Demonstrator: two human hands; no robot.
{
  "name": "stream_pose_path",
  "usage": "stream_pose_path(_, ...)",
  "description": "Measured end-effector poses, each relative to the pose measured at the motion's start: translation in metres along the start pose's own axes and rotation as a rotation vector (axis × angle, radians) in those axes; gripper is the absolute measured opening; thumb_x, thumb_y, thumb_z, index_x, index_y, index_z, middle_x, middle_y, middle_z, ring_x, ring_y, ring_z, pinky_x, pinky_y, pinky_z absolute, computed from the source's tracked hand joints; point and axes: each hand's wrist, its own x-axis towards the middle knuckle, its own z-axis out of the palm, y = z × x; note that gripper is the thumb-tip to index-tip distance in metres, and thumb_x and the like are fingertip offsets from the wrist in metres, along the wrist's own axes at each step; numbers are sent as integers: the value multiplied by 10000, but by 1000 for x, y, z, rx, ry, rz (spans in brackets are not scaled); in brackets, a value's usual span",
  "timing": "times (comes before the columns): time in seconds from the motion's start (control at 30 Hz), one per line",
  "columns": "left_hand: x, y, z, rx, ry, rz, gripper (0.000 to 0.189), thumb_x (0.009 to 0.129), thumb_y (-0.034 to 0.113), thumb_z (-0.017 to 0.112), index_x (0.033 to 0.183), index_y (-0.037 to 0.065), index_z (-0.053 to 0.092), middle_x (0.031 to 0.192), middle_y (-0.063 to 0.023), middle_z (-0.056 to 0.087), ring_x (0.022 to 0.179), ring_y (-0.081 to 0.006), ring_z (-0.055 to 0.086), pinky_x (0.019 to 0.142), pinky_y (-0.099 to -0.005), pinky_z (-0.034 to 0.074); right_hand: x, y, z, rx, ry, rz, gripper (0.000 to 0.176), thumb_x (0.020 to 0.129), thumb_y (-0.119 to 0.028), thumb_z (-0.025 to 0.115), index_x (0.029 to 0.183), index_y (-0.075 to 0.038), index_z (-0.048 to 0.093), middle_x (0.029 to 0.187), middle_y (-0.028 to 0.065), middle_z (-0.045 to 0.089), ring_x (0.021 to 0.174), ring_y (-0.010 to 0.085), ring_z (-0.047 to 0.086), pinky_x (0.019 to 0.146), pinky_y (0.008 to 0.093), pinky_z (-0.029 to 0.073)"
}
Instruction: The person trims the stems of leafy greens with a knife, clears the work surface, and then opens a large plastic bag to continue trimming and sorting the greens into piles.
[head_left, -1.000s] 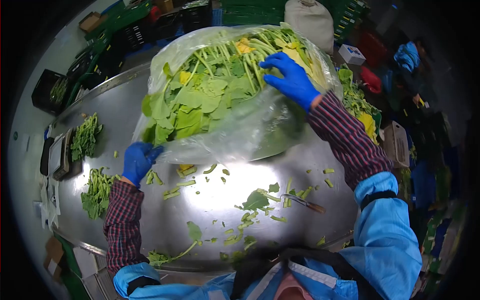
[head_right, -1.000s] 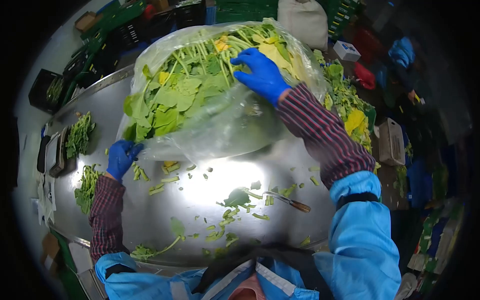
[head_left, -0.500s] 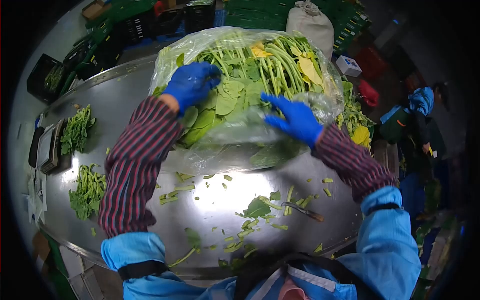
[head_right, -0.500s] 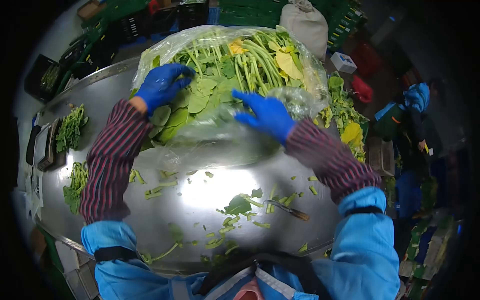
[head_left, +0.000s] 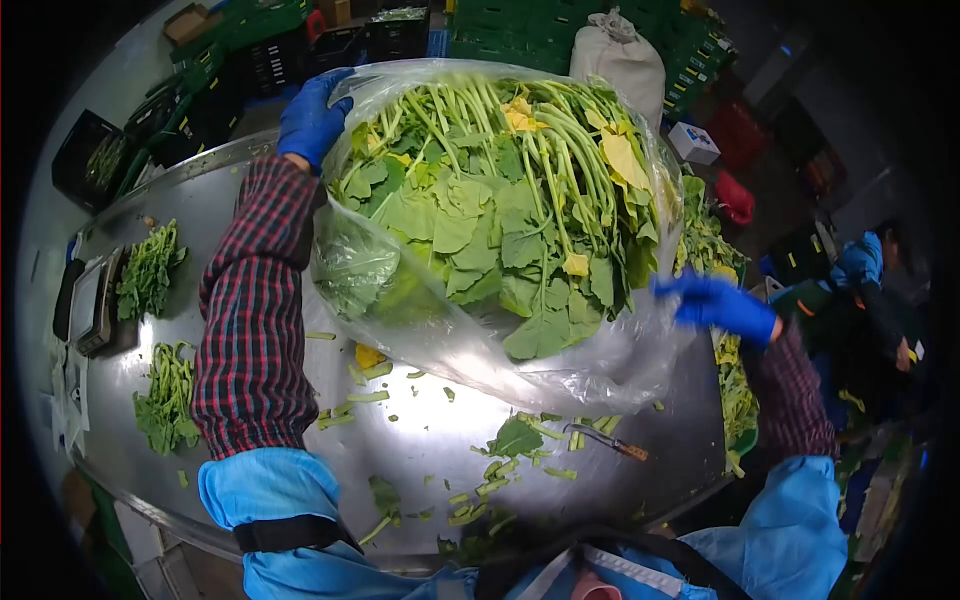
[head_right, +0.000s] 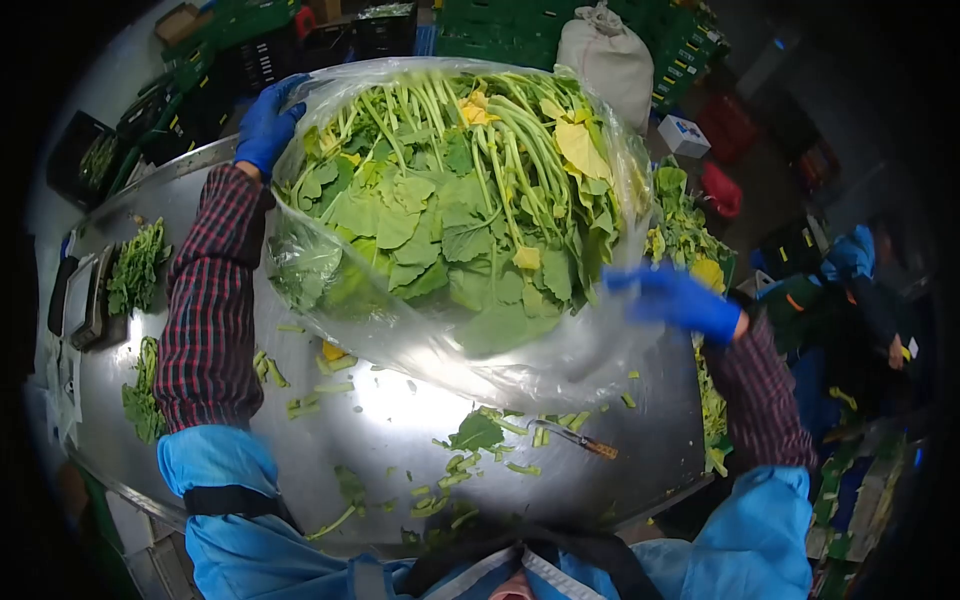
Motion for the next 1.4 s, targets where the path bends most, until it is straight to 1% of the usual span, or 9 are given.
stream_pose_path(0.13,-41,65,-3,-171,-17,12,209,781,198,627,981,143,655,913,-125,629,817,-265,622,732,-374,480,107,-101,-17,-145,422,-348,363,845,-233,603,1126,-5,592,1027,86,629,936,126,581,822,263,456)
stream_pose_path(0.27,-73,99,12,313,-222,158,331,758,403,637,828,80,653,761,-156,630,730,-300,624,663,-388,485,246,-108,0,-740,496,-172,830,752,-670,500,1263,-17,468,1258,180,493,1179,314,458,982,363,351)
stream_pose_path(0.37,-67,101,24,429,-326,-88,683,732,627,557,899,-32,618,815,-223,608,788,-355,601,705,-424,465,304,-120,35,-719,575,-23,1071,669,-758,495,1370,13,246,1293,239,440,1180,342,456,998,376,332)
stream_pose_path(0.47,-57,94,42,422,-237,-214,719,674,684,578,895,4,651,861,-196,637,800,-314,627,708,-398,486,327,-122,50,-558,644,-2,1186,610,-762,557,1385,34,141,1270,264,448,1151,352,481,978,389,363)
stream_pose_path(0.63,-51,101,53,200,-368,-391,941,588,689,630,1224,19,450,1103,-195,589,1003,-314,581,872,-401,418,330,-118,47,-351,646,-39,1401,479,-704,714,1362,108,-10,1241,304,449,1118,368,502,931,361,419)
stream_pose_path(0.83,-83,145,47,85,-291,-292,825,596,446,719,1242,25,426,1079,-184,594,982,-326,577,886,-405,401,306,-71,57,202,599,-171,1372,472,-511,835,1342,142,-2,1215,279,480,1102,326,516,938,352,410)
stream_pose_path(1.0,-139,188,52,-12,-172,45,733,612,320,717,1212,-2,447,997,-206,593,915,-339,575,840,-395,440,181,-73,97,906,246,-296,434,776,-59,654,1177,-43,490,1036,69,612,915,152,601,796,276,497)
stream_pose_path(1.13,-198,243,41,-60,-347,198,789,607,231,673,1288,-5,352,1048,-168,516,1013,-318,472,974,-450,271,108,-21,142,1343,161,-94,467,799,-89,615,1231,-33,447,1060,82,601,946,185,598,860,323,482)
stream_pose_path(1.4,-291,341,64,-150,-510,355,763,641,155,609,1323,-16,312,1200,-213,447,1040,-357,443,938,-477,302,-29,45,166,1146,510,-257,656,696,-45,681,1283,-31,389,1190,84,525,1084,206,521,947,334,419)
